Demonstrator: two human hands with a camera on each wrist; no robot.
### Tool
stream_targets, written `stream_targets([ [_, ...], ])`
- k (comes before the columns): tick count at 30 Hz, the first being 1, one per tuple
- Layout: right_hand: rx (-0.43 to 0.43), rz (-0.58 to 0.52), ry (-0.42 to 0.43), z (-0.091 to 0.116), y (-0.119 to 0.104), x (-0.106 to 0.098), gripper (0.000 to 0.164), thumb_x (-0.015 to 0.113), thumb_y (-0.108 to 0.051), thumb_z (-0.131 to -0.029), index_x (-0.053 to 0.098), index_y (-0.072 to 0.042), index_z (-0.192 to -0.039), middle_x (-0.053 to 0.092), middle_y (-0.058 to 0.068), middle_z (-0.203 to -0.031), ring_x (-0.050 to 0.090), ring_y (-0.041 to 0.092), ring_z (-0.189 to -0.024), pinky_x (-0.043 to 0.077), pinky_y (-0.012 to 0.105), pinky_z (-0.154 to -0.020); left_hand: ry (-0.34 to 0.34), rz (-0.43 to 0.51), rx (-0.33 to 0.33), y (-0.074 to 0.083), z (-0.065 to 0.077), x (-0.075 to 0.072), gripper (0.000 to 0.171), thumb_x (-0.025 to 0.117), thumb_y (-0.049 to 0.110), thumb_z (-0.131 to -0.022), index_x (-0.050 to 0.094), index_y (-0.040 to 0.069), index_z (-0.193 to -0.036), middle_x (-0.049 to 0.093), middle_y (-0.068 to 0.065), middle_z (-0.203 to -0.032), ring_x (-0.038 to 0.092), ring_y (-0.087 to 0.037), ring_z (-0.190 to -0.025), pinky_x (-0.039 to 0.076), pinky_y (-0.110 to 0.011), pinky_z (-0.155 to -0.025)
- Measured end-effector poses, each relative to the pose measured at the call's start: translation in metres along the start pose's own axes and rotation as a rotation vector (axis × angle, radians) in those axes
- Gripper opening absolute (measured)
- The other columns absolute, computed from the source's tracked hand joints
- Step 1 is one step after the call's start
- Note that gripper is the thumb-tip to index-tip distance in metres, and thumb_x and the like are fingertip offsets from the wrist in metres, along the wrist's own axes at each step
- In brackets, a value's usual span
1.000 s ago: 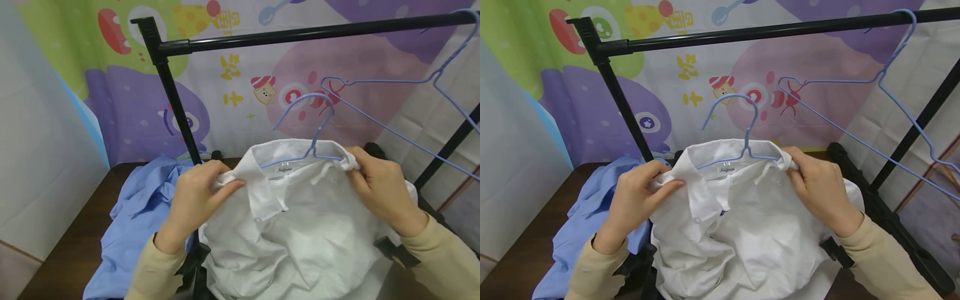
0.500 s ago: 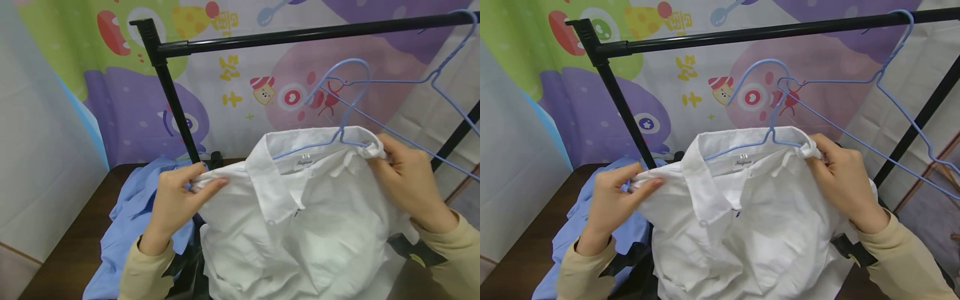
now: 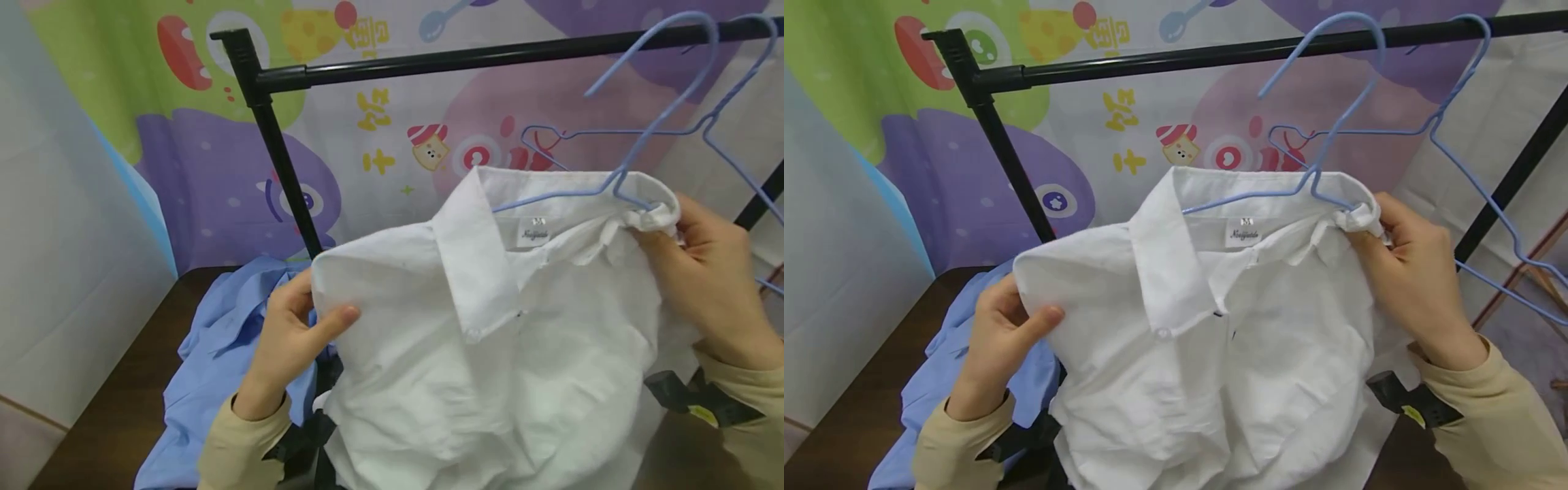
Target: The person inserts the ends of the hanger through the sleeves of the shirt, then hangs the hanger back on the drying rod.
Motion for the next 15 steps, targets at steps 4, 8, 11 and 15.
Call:
stream_targets([
  [4, 0.079, -0.024, 0.057, -0.006, 0.003, -0.007, 0.015, 0.063, -0.012, -0.085, 0.068, -0.019, -0.098, 0.06, -0.022, -0.084, 0.049, -0.003, -0.067, 0.037, 0.007, -0.055, -0.009, -0.015, 0.007, -0.002, 0.002, 0.0, 0.022, 0.065, 0.022, -0.085, 0.058, 0.001, -0.081, 0.052, -0.003, -0.061, 0.049, -0.007, -0.052, 0.04, -0.023, -0.044],
  [8, 0.174, -0.039, 0.091, -0.009, 0.009, -0.011, 0.021, 0.061, -0.014, -0.086, 0.067, -0.017, -0.106, 0.062, -0.02, -0.09, 0.054, -0.005, -0.068, 0.04, 0.006, -0.055, -0.027, -0.022, -0.021, -0.005, 0.006, 0.0, 0.024, 0.066, 0.019, -0.083, 0.055, 0.003, -0.07, 0.046, -0.004, -0.052, 0.044, -0.007, -0.046, 0.036, -0.022, -0.04],
  [11, 0.205, -0.071, 0.079, -0.011, 0.012, -0.012, 0.026, 0.059, -0.014, -0.088, 0.064, -0.015, -0.113, 0.062, -0.018, -0.095, 0.056, -0.005, -0.07, 0.041, 0.006, -0.055, -0.044, -0.013, -0.023, -0.007, 0.008, 0.0, 0.021, 0.064, 0.015, -0.085, 0.055, 0.002, -0.07, 0.045, -0.004, -0.05, 0.045, -0.008, -0.045, 0.036, -0.023, -0.04],
  [15, 0.233, -0.125, 0.073, -0.013, 0.014, -0.016, 0.025, 0.056, -0.013, -0.09, 0.063, -0.015, -0.114, 0.062, -0.014, -0.096, 0.057, -0.005, -0.068, 0.043, 0.008, -0.053, -0.049, -0.032, -0.014, -0.008, 0.009, 0.001, 0.02, 0.057, 0.017, -0.09, 0.058, 0.001, -0.078, 0.048, -0.005, -0.055, 0.046, -0.009, -0.048, 0.038, -0.023, -0.042],
])
Point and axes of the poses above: each hand's wrist, its own z-axis away from the middle knuckle, its own x-axis out of the palm, y = z × x, the point moved 3 cm from there along -z, towards the middle knuckle
